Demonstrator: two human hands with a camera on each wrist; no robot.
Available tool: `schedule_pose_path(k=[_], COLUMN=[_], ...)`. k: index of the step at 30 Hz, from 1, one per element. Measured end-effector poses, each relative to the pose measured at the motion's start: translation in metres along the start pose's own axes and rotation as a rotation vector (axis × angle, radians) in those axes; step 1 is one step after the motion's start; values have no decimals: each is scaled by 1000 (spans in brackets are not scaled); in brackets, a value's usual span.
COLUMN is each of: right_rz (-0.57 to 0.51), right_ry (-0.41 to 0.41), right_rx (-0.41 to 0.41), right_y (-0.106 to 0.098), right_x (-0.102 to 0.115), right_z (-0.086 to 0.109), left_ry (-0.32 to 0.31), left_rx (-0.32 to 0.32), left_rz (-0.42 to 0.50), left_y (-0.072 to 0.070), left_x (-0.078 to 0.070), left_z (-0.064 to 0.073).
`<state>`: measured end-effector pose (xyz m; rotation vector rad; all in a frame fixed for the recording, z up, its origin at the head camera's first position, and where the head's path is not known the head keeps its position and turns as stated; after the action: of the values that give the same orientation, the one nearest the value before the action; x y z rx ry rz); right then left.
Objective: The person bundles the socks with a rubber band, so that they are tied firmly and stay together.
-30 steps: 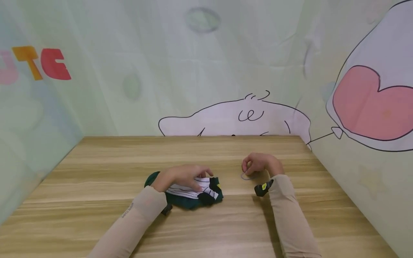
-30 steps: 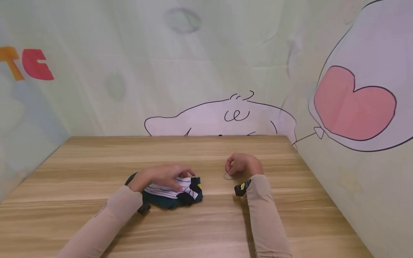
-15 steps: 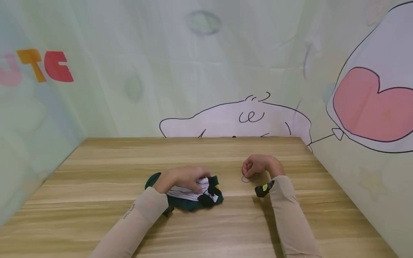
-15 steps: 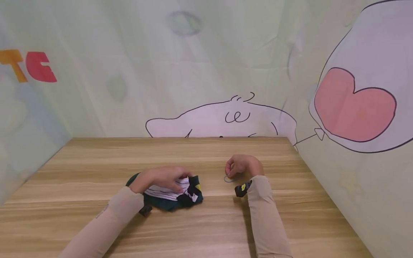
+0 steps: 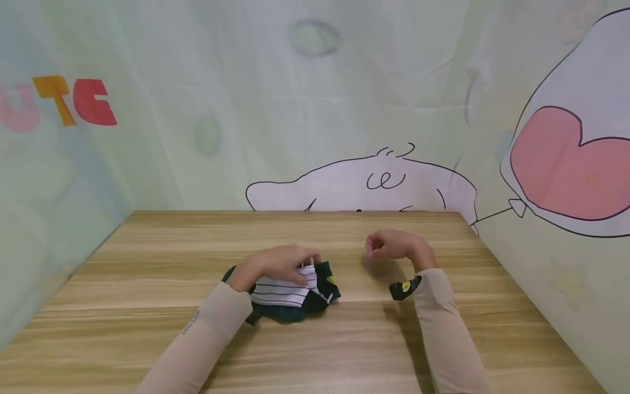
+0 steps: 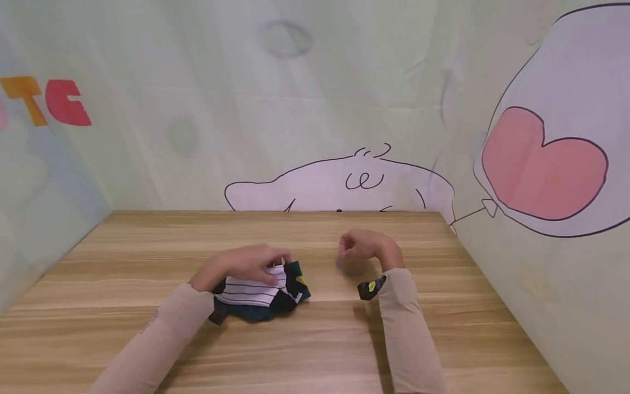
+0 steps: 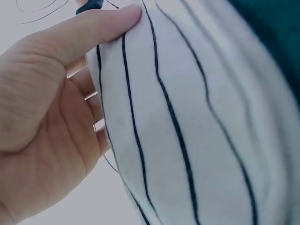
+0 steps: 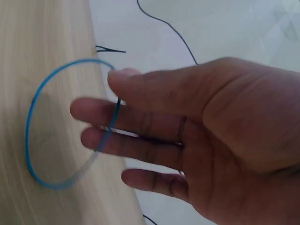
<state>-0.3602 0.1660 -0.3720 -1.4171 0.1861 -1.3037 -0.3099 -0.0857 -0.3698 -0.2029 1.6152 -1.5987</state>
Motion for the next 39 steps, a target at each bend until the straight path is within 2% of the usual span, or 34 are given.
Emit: schedule_pose_path(k=[6,12,16,22,27,33,39], right_rz=[-65,-137,-208,-323,-365,-362,-426], right_ry=[-104,-121,-163,-212,-226,-217,-240], right_rx=[-67,-107,-118,-224,-304,-324,-335], right_y=[-7,-7,-7,-11,-13,-14,-13], right_x=[17,30,36,40,41,40,43], right_z=[-2,-2,-2,-4,-8,-10,-10], left_ry=[-9,32,43,33,3,28,38], left_rx=[-45,-88,-121,-156,-251,-368,-425], left_rz=[27,74,106,155,226,255,296], left_y=[-12,-24,-35,-47,-60,-71,-73], left_x=[1,0,-1,2,4,0,-2], left_z=[3,13,18,26,36,44,44])
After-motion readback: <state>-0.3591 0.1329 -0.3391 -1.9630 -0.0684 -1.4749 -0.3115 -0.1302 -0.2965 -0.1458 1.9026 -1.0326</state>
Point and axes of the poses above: each hand's wrist, its own z-axis away from the middle knuckle, its own y-axis out of the palm, x = y × z, the point moved 4 cm from there along -z, towards the middle knuckle
